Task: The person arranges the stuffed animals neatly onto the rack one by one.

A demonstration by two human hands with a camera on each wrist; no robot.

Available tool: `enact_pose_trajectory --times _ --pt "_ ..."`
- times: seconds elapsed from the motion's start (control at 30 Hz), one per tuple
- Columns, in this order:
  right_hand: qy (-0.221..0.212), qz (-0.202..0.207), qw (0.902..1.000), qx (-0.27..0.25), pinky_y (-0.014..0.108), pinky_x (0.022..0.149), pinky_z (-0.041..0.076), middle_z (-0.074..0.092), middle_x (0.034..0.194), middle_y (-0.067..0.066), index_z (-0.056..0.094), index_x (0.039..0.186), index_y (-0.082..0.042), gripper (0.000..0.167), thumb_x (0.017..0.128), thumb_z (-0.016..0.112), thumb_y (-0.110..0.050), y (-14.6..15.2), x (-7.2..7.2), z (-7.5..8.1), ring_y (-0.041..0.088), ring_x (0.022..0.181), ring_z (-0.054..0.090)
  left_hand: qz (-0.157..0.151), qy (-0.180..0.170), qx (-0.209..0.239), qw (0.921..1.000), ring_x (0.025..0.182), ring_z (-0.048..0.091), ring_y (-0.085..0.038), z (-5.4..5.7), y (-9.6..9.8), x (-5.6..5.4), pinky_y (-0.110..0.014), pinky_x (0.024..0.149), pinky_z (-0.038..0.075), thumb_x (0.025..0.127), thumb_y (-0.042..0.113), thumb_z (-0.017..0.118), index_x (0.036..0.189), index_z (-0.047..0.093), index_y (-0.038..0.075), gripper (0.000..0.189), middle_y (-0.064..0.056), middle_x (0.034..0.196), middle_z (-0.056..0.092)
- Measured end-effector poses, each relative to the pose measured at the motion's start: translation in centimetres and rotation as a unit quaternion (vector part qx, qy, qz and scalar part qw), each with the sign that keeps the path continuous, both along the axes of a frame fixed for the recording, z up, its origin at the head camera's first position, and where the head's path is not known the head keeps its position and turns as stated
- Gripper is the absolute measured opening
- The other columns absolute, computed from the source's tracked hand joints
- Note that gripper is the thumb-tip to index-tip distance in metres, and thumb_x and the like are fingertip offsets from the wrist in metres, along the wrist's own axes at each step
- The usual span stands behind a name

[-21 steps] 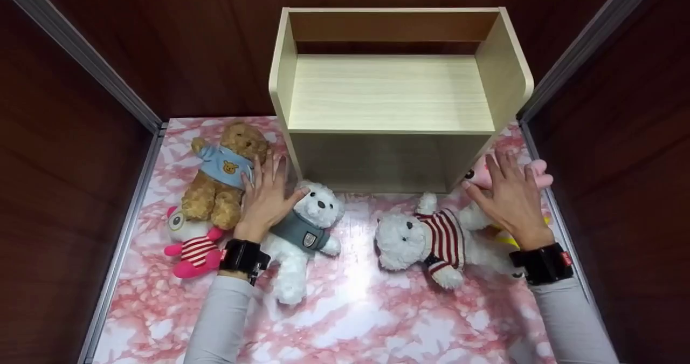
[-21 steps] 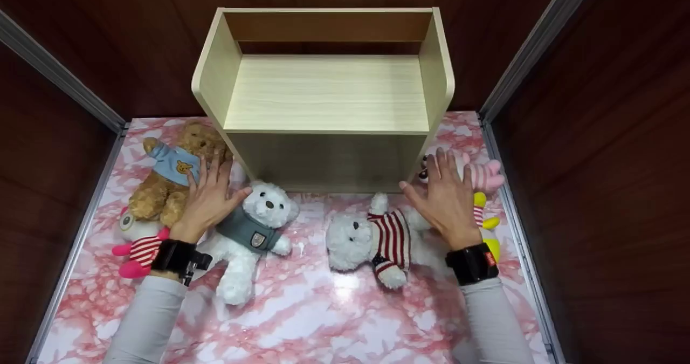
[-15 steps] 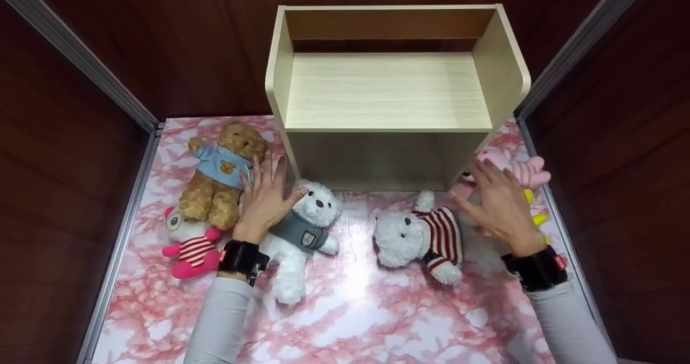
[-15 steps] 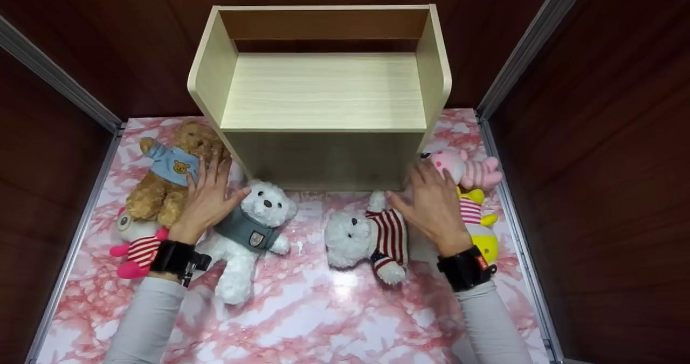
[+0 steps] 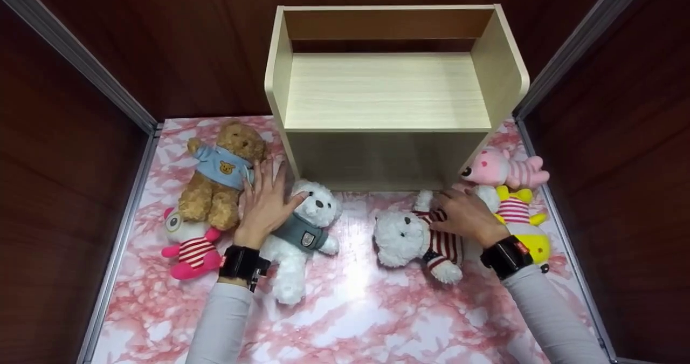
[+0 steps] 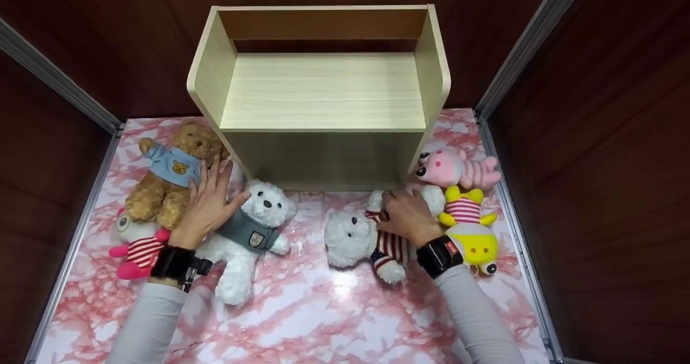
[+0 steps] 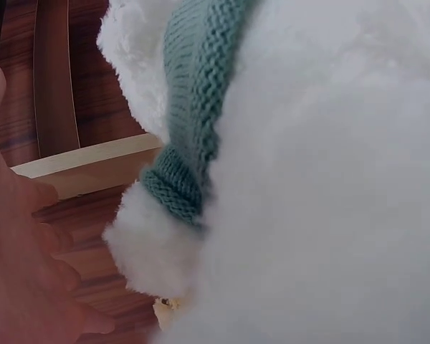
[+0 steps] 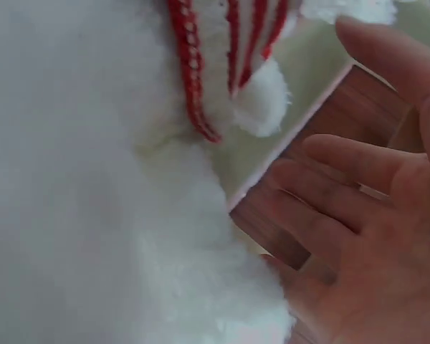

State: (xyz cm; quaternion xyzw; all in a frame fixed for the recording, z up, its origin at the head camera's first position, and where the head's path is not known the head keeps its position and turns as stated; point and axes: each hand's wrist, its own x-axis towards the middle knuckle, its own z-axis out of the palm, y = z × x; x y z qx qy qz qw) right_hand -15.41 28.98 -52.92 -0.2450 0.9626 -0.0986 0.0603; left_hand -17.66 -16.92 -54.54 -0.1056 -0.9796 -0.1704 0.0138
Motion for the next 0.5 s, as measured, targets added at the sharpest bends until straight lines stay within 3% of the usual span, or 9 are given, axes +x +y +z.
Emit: enact_pose_trajectory --times 0.13,0.37,0.5 --pt "-0.046 -0.017 0.9984 0.027 0.067 0.097 0.045 0.067 0.123 0.020 0.069 0.124 -0.004 0.060 0.080 0.088 -0.040 0.1 -0.5 -0.3 0.040 0.115 0.060 0.001 0.010 0.010 0.9999 0.155 -0.003 -0.045 -0.1 0.2 0.1 -0.073 0.117 -0.003 0.098 0.067 0.052 0.165 0.019 0.006 0.097 -0.021 0.171 0.004" --pt "-0.120 -0.051 0.9910 0.033 0.052 0.072 0.047 0.063 0.086 0.006 0.065 0.102 -0.007 0.050 0.077 0.090 -0.043 0.1 -1.3 -1.3 0.029 0.082 0.060 0.003 0.005 0.033 0.9994 0.156 -0.007 -0.043 -0.4 0.6 0.4 -0.073 0.117 -0.005 0.098 0.068 0.052 0.165 0.017 0.006 0.098 -0.016 0.171 -0.007" --pt "-0.156 -0.053 0.9854 0.042 0.048 0.069 0.046 0.062 0.083 0.004 0.065 0.100 -0.009 0.049 0.078 0.088 -0.046 0.0 -1.5 -2.1 0.025 0.076 0.057 0.004 0.004 0.037 0.9993 0.156 -0.007 -0.043 -0.7 0.5 0.9 -0.073 0.117 -0.004 0.098 0.067 0.052 0.165 0.018 0.005 0.097 -0.018 0.171 -0.006"
